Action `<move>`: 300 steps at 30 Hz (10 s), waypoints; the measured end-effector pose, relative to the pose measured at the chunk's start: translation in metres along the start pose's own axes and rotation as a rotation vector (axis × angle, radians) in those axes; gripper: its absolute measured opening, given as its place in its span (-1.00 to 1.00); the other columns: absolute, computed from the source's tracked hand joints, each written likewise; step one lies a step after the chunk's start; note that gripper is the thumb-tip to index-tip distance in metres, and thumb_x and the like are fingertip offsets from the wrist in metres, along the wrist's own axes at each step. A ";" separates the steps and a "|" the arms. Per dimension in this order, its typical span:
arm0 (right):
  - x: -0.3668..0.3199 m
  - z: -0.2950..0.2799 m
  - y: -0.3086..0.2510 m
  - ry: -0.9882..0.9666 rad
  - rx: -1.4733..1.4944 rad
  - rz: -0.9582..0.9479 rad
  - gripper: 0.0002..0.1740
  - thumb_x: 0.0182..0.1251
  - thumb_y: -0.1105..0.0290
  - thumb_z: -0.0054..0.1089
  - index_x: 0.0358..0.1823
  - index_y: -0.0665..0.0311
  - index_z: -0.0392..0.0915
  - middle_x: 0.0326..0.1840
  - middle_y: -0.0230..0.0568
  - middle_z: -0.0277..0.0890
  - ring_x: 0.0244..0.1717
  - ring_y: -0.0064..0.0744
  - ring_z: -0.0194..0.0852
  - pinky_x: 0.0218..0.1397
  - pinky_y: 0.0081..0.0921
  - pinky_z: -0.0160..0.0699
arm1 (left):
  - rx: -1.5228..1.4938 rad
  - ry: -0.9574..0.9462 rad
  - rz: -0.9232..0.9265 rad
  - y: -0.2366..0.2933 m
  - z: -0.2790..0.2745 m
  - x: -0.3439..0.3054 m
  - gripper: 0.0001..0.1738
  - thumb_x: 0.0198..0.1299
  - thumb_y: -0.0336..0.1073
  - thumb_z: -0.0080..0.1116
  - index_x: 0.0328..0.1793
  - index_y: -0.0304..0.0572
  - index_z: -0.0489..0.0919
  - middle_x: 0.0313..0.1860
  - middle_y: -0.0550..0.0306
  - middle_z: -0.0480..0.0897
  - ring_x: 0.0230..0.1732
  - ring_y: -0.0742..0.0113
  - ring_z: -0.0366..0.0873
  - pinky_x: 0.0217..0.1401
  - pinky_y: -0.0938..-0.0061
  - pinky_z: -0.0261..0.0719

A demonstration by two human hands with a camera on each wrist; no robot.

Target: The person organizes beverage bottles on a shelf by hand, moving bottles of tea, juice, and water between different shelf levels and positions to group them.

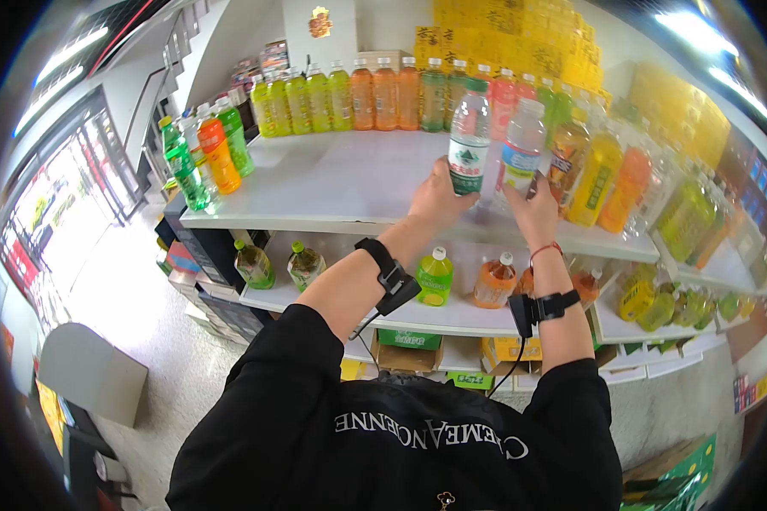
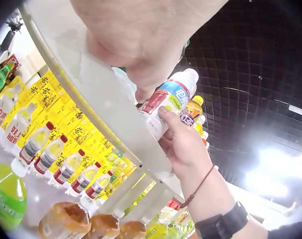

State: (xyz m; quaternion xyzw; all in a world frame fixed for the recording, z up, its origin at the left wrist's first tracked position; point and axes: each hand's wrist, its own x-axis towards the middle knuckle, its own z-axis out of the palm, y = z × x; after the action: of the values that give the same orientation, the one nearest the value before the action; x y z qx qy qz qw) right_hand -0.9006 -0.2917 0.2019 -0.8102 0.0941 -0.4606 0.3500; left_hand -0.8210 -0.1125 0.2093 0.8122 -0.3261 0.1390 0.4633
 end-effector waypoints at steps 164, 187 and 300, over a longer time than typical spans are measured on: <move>-0.037 0.511 -0.324 -0.424 0.037 0.123 -0.29 0.03 0.10 0.47 0.09 0.46 0.46 0.04 0.16 0.60 0.10 0.05 0.58 0.14 -0.23 0.54 | 0.078 0.186 -0.286 -0.334 -0.450 -0.030 -0.26 -0.01 -0.09 0.45 0.21 -0.34 0.41 0.10 -0.18 0.60 0.16 -0.04 0.56 0.18 0.22 0.50; -0.058 0.253 -0.220 -0.306 -0.127 -0.037 -0.34 0.11 -0.02 0.41 -0.01 0.41 0.47 -0.12 0.14 0.64 -0.06 0.11 0.63 -0.01 -0.15 0.59 | 0.060 0.048 -0.182 -0.220 -0.338 -0.040 -0.27 0.02 -0.07 0.46 0.12 -0.44 0.34 0.01 -0.22 0.60 0.08 -0.06 0.59 0.11 0.25 0.54; -0.506 -0.329 0.106 0.899 -0.042 1.225 -0.77 0.35 0.44 0.17 0.00 0.33 0.53 -0.28 -0.27 0.62 -0.42 -0.59 0.56 -0.38 -0.66 0.51 | -0.501 -0.921 0.439 0.069 0.329 -0.146 -0.47 0.09 -0.37 0.28 0.21 -0.29 0.42 -0.06 -0.05 0.53 0.02 0.06 0.50 0.17 0.26 0.45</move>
State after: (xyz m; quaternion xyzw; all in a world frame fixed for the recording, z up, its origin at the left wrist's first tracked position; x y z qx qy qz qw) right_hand -1.4322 -0.2881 -0.1033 -0.3539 0.6693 -0.4681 0.4557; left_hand -1.0008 -0.3566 0.0031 0.5675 -0.6787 -0.2184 0.4119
